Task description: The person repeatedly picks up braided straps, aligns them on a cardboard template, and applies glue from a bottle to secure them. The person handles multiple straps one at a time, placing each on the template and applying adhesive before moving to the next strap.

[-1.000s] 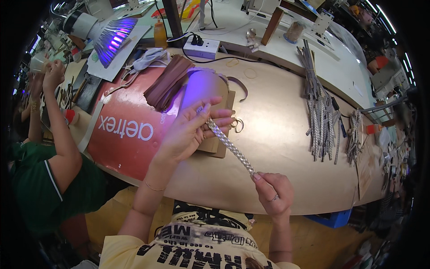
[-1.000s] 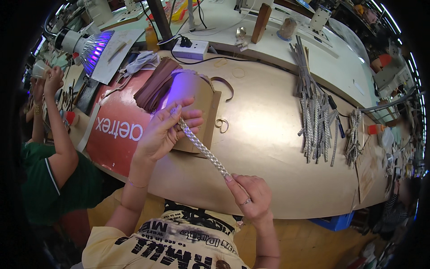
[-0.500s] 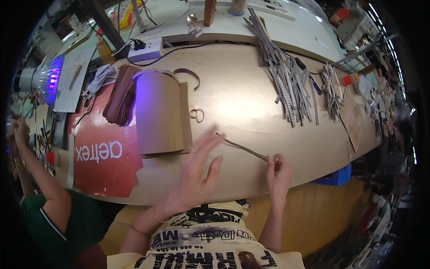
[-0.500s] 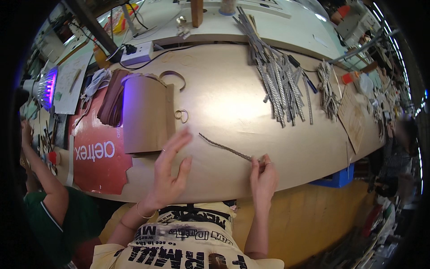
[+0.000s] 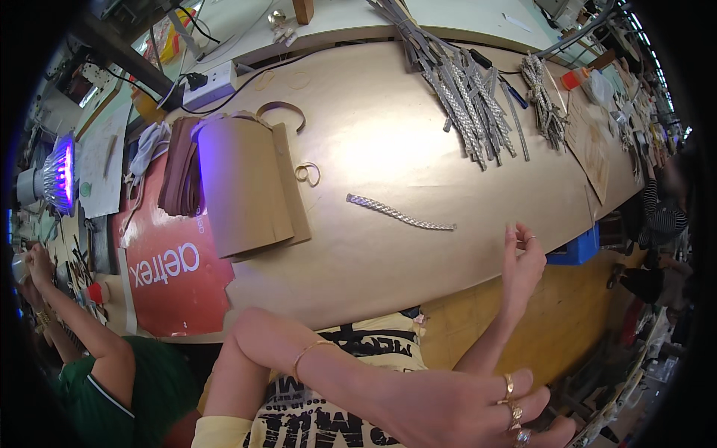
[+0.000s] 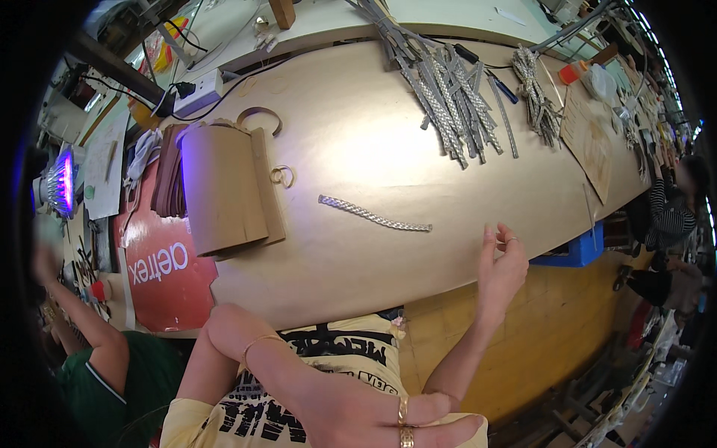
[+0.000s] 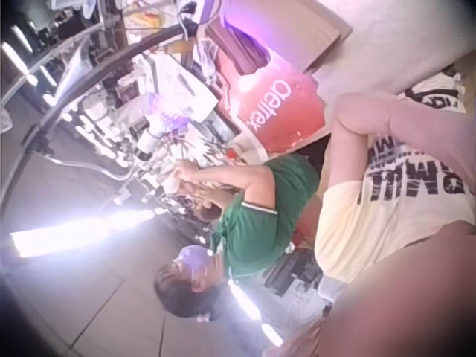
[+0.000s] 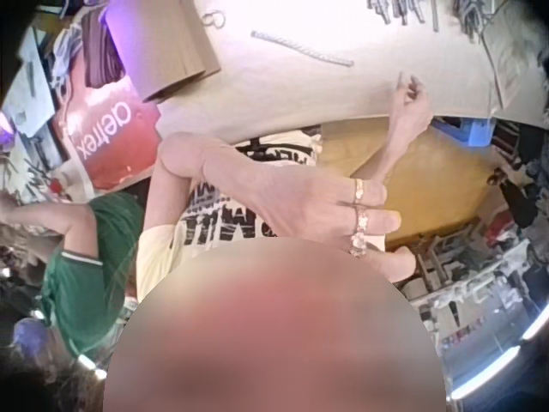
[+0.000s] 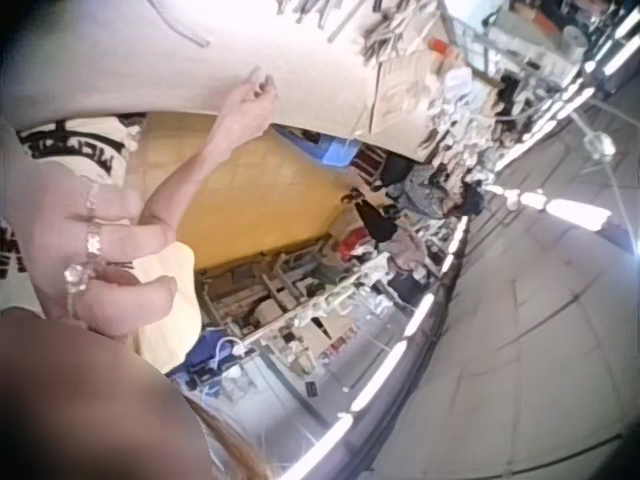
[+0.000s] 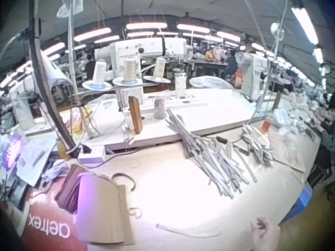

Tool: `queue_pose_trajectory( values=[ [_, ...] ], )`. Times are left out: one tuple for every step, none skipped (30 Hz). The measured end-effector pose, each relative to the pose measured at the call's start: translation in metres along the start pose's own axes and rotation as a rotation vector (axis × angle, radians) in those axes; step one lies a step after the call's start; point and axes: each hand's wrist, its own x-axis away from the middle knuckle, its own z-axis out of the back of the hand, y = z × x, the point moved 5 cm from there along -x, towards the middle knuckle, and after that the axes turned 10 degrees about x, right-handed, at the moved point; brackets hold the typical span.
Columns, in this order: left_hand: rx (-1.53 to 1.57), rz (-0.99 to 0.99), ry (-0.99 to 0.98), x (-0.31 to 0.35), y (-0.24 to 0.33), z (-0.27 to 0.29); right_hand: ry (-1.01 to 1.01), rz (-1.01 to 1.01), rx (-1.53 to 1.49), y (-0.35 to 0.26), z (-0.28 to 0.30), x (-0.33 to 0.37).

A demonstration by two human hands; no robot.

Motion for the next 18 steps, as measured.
queue_pose_trajectory(
  values=[
    [-0.022,-0.03,-0.062,0.004,-0.001,-0.002,0.008,0.011,-0.003,0.0,0.0,-0.001],
    [-0.042,-0.061,-0.124,0.009,-0.001,-0.004,0.024,0.013,-0.014,-0.001,-0.001,-0.003],
    [-0.063,-0.102,-0.192,0.015,-0.003,-0.004,0.053,0.125,-0.011,-0.009,-0.003,-0.003],
    [-0.099,-0.099,-0.291,0.023,-0.006,-0.002,0.086,0.227,-0.012,-0.018,-0.008,0.001],
    [-0.133,-0.098,-0.391,0.032,-0.009,-0.001,0.104,0.303,-0.014,-0.026,-0.013,0.007],
    [-0.186,-0.056,-0.527,0.046,-0.016,0.008,0.072,0.412,-0.056,-0.038,-0.023,0.017],
    [-0.158,0.178,-0.699,0.064,-0.041,0.017,0.03,0.502,-0.092,-0.05,-0.034,0.031],
    [-0.147,0.585,-0.854,0.09,-0.071,0.031,-0.023,0.637,-0.179,-0.063,-0.045,0.046],
    [-0.224,0.89,-0.858,0.114,-0.095,0.051,-0.048,0.791,-0.264,-0.076,-0.053,0.064],
    [-0.363,1.045,-0.767,0.132,-0.115,0.073,-0.132,0.759,-0.231,-0.082,-0.067,0.079],
    [-0.658,0.872,-0.509,0.135,-0.119,0.098,-0.193,0.741,-0.206,-0.088,-0.079,0.092],
    [-0.719,0.902,-0.566,0.152,-0.127,0.107,-0.23,0.739,-0.132,-0.09,-0.088,0.099],
    [-0.78,0.934,-0.616,0.167,-0.132,0.114,-0.273,0.738,-0.055,-0.09,-0.096,0.105],
    [-0.839,1.046,-0.709,0.184,-0.138,0.119,-0.326,0.741,0.023,-0.089,-0.103,0.109],
    [-0.84,0.987,-0.661,0.19,-0.138,0.119,-0.338,0.739,0.034,-0.087,-0.107,0.11],
    [-0.84,1.001,-0.66,0.196,-0.14,0.121,-0.351,0.741,0.044,-0.085,-0.11,0.11],
    [-0.833,1.027,-0.667,0.2,-0.143,0.121,-0.359,0.741,0.053,-0.084,-0.112,0.109],
    [-0.862,1.019,-0.682,0.201,-0.142,0.122,-0.368,0.722,0.067,-0.083,-0.112,0.109]
  ],
)
